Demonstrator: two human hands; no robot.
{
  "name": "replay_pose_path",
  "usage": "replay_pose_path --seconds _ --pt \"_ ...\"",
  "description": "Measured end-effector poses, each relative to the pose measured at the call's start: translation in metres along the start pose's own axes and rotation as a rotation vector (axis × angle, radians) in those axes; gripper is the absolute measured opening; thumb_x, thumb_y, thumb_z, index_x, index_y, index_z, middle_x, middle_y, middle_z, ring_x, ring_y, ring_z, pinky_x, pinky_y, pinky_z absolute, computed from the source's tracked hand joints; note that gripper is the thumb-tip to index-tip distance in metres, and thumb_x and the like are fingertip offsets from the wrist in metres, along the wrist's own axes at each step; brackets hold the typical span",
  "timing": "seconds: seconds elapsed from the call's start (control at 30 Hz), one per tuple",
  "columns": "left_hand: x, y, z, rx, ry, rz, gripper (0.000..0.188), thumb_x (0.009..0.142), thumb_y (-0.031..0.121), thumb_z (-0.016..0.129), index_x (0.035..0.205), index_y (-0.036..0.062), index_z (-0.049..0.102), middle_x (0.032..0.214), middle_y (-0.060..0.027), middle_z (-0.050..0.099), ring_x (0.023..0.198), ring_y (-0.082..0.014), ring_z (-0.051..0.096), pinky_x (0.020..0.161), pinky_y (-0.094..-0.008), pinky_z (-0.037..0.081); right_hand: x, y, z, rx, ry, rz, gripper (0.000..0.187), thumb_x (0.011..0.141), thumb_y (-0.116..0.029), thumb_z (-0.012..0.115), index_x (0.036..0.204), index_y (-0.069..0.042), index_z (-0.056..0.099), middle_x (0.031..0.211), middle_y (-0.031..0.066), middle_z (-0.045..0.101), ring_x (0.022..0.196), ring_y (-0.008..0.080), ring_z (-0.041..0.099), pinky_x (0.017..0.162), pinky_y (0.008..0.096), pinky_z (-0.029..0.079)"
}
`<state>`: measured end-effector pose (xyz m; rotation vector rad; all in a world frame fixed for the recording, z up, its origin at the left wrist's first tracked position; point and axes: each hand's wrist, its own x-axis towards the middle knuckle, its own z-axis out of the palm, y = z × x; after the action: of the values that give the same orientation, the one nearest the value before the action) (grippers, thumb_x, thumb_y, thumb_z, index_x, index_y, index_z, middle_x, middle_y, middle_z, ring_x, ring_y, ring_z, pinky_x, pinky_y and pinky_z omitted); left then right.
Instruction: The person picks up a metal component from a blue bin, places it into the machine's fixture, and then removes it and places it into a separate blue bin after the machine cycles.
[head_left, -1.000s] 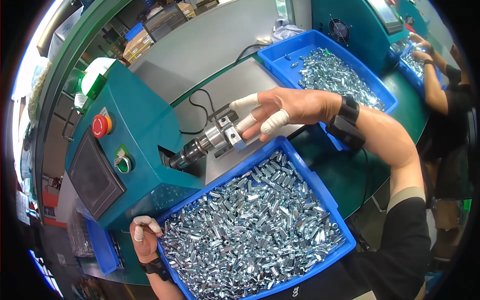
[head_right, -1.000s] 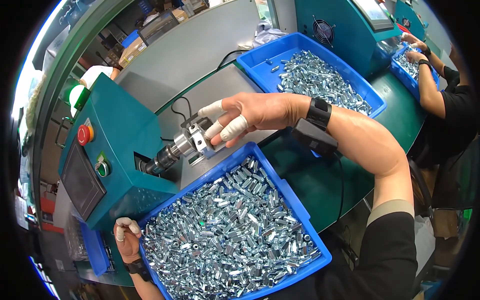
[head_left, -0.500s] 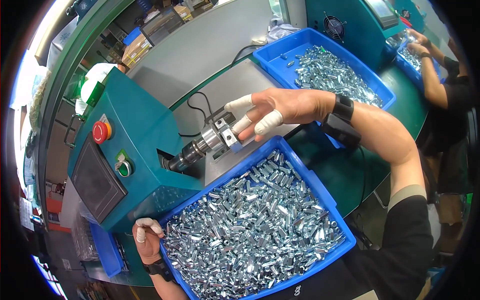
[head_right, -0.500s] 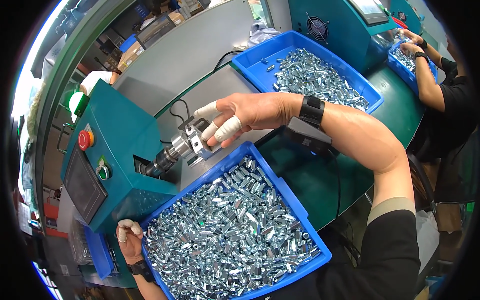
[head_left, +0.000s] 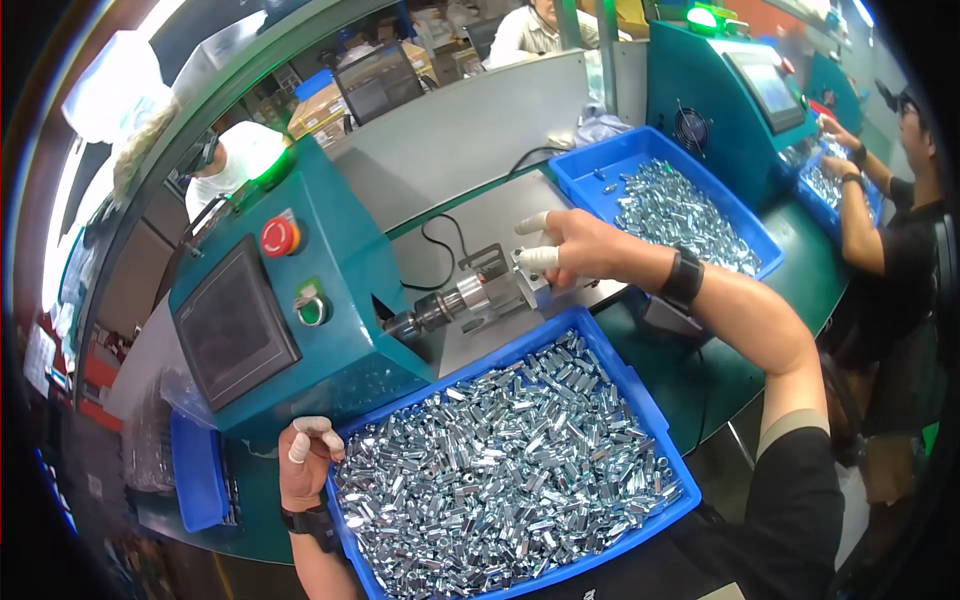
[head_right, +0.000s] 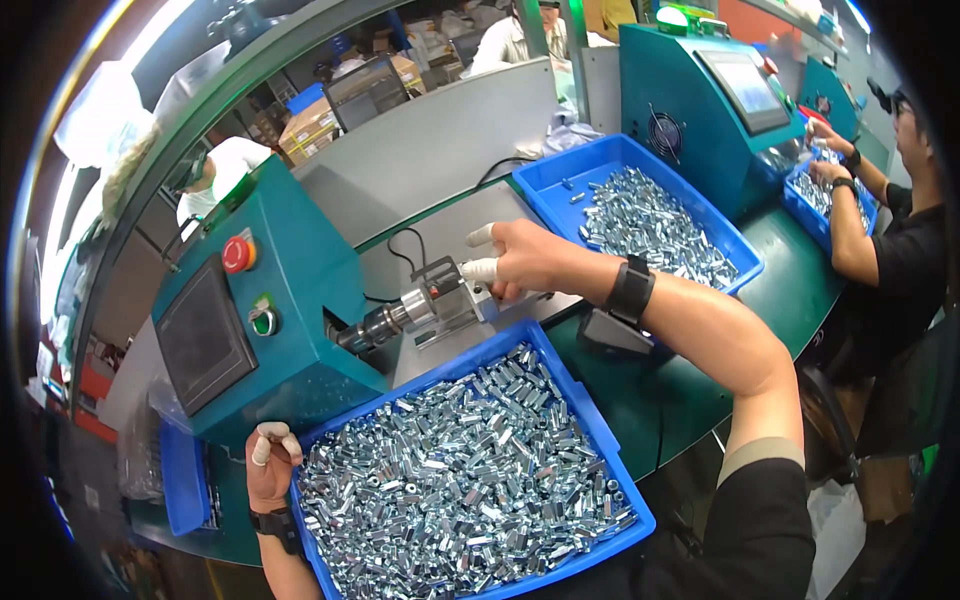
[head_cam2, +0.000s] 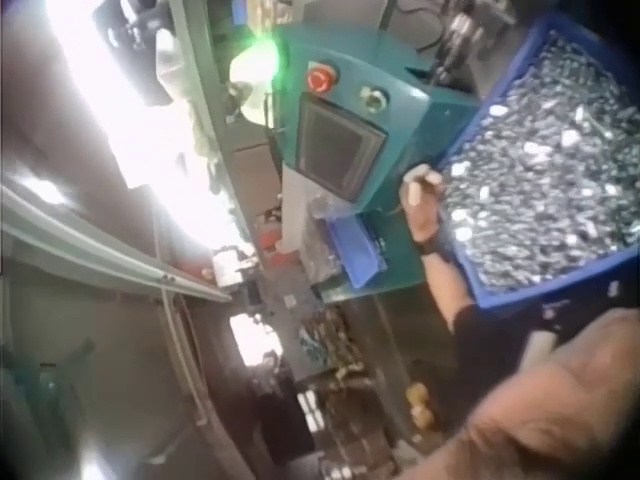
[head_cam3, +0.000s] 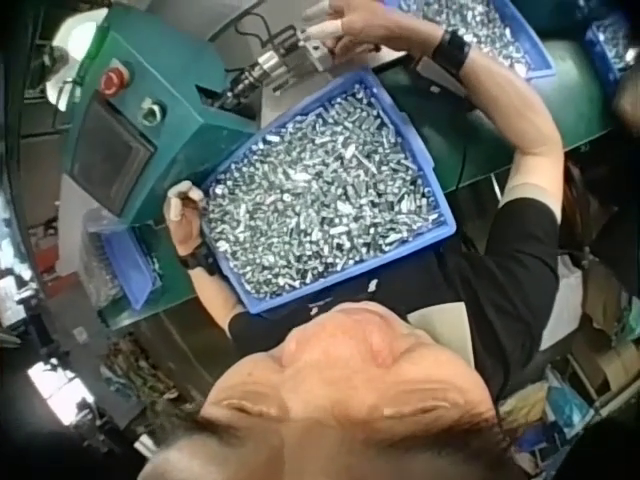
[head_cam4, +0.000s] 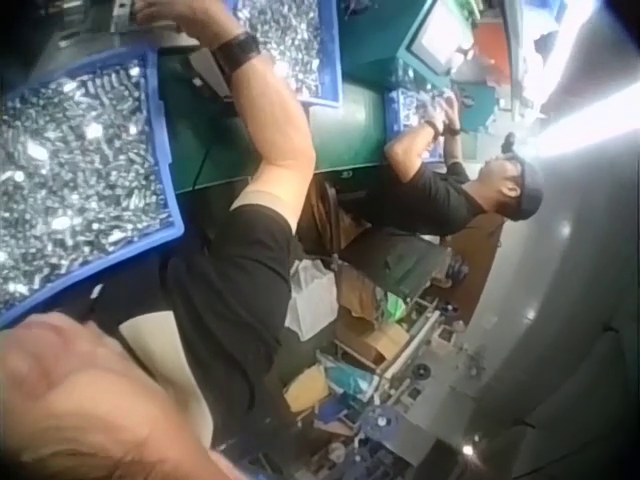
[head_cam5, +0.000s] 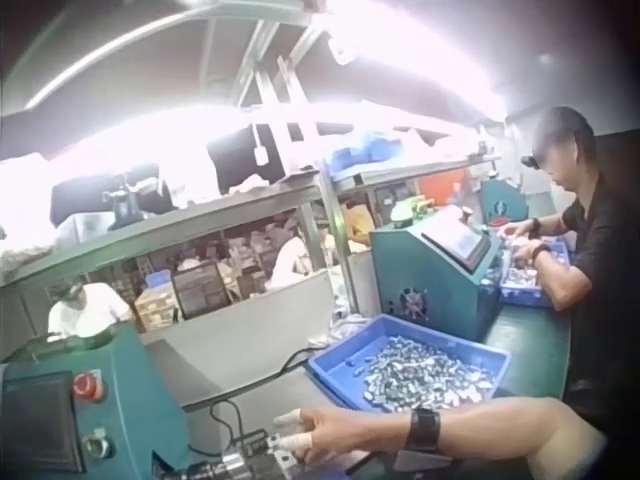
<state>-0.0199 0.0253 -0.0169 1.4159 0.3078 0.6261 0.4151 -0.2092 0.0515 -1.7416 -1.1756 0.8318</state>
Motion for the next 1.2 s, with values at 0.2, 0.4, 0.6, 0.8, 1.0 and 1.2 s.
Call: replay_pose_path --seconds 0.2,0.4,0.6,0.8,1.0,1.2 --pt "0.002 0.001 0.002 0.005 -0.050 -0.003 0.045 0.094 0.040 0.063 0.112 -0.0013 0.063 0.083 -0.0120 0.068 0.070 -0.0209 0.062 0.066 -0.0322 0.050 0.010 -0.013 0.019 -0.845 0.260 -0.260 0.054 0.086 -0.030 0.066 0.126 0.005 0.056 0.075 0.0230 0.067 0.077 0.0356 0.068 0.072 0.0434 0.053" --pt "0.003 0.004 0.011 0.036 -0.063 0.009 0.045 0.095 0.042 0.061 0.111 -0.0001 0.062 0.079 -0.0112 0.066 0.068 -0.0186 0.058 0.063 -0.0307 0.048 0.007 -0.033 0.026 -0.997 0.295 -0.234 0.043 0.079 -0.026 0.065 0.109 0.006 0.063 0.075 0.0239 0.066 0.079 0.0418 0.066 0.073 0.0479 0.054" --pt "-0.001 0.006 0.008 0.036 -0.053 -0.023 0.047 0.093 0.043 0.064 0.111 -0.0004 0.063 0.081 -0.0125 0.067 0.068 -0.0192 0.060 0.064 -0.0308 0.048 -0.016 -0.019 -0.019 -1.029 0.474 -0.092 0.048 0.080 -0.026 0.066 0.122 -0.004 0.062 0.086 0.0216 0.069 0.086 0.0399 0.067 0.079 0.0473 0.053" --pt "0.002 0.010 0.017 0.040 -0.084 -0.011 0.047 0.092 0.044 0.065 0.110 -0.0003 0.063 0.080 -0.0131 0.068 0.066 -0.0196 0.060 0.063 -0.0311 0.048 -0.065 0.023 -0.093 -1.178 0.645 0.055 0.046 0.083 -0.028 0.069 0.121 -0.004 0.064 0.092 0.0210 0.070 0.090 0.0383 0.067 0.081 0.0470 0.052" --pt "0.001 0.008 0.013 0.062 -0.038 -0.034 0.048 0.092 0.045 0.065 0.109 -0.0001 0.063 0.077 -0.0137 0.067 0.065 -0.0196 0.060 0.063 -0.0312 0.049 -0.084 0.007 -0.050 -0.642 0.307 -0.108 0.040 0.081 -0.022 0.076 0.115 -0.003 0.067 0.093 0.0139 0.070 0.080 0.0257 0.068 0.073 0.0363 0.054" --pt "0.004 0.008 0.014 0.058 -0.039 -0.034 0.049 0.091 0.046 0.065 0.107 0.0001 0.062 0.074 -0.0140 0.065 0.064 -0.0199 0.060 0.063 -0.0314 0.049 -0.108 -0.018 0.027 -0.755 -0.272 -0.488 0.059 0.079 -0.035 0.078 0.128 -0.009 0.058 0.104 0.0110 0.062 0.087 0.0281 0.065 0.070 0.0381 0.055"
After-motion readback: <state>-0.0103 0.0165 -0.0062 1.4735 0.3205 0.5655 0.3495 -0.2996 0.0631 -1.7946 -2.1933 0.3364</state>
